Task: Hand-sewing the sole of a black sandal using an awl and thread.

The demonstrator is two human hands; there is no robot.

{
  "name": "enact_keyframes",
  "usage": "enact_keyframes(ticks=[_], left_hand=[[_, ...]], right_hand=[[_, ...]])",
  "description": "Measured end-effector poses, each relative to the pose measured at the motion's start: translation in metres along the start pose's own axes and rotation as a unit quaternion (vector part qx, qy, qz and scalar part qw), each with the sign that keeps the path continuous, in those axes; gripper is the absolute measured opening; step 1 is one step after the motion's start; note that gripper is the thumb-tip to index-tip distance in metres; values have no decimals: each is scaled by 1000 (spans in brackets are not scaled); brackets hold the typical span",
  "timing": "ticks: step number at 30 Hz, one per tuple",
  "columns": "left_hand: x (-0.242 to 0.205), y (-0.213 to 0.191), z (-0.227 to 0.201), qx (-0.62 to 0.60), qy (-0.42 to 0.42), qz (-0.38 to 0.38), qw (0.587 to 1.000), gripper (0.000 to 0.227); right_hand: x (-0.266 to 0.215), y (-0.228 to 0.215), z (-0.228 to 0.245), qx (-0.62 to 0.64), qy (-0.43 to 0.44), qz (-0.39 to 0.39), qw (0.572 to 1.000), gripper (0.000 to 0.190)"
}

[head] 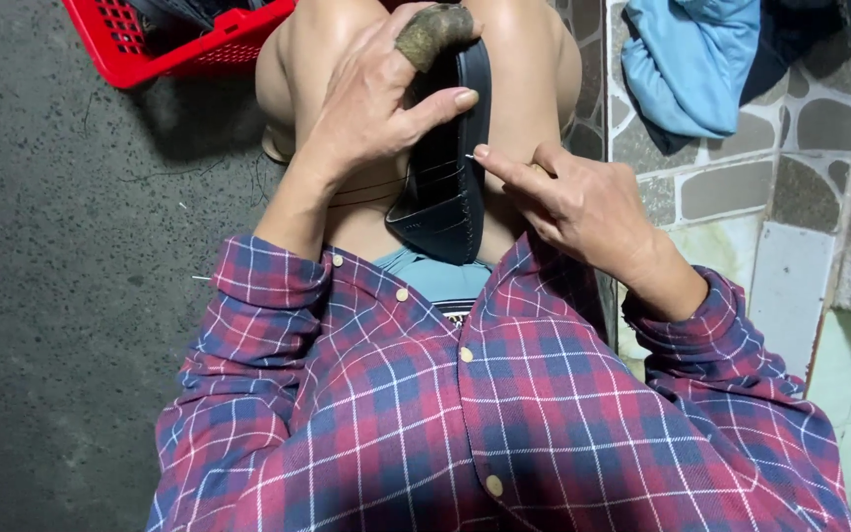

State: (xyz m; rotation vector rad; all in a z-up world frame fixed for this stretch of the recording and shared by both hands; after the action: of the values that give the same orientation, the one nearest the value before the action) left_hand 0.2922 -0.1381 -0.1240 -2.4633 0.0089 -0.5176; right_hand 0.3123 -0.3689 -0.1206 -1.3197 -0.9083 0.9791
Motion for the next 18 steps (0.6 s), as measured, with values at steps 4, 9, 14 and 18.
enact_keyframes(ticks=[4,9,14,18], left_hand=[[-2,0,-1,20,-3,-11,1000,40],[-3,4,5,28,-6,-21,999,42],[-5,7,7,52,-17,-17,998,46],[-5,8,8,64,-15,-25,998,44]], right_hand=[[2,-6,1,-5,-2,9,1000,49],[5,-11,-1,-29,-4,33,999,49],[6,-15,1,-56,-12,58,997,54],[7,-22,11,-76,9,68,995,55]])
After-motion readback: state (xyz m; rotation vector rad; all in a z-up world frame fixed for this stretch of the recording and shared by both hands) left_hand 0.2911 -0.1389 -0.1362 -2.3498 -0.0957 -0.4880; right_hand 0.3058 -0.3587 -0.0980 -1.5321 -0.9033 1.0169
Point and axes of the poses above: each hand's wrist, its own x-axis towards the middle knuckle, its own y-axis out of the palm, z = x × y, the point moved 4 cm from there along x, towards the middle knuckle
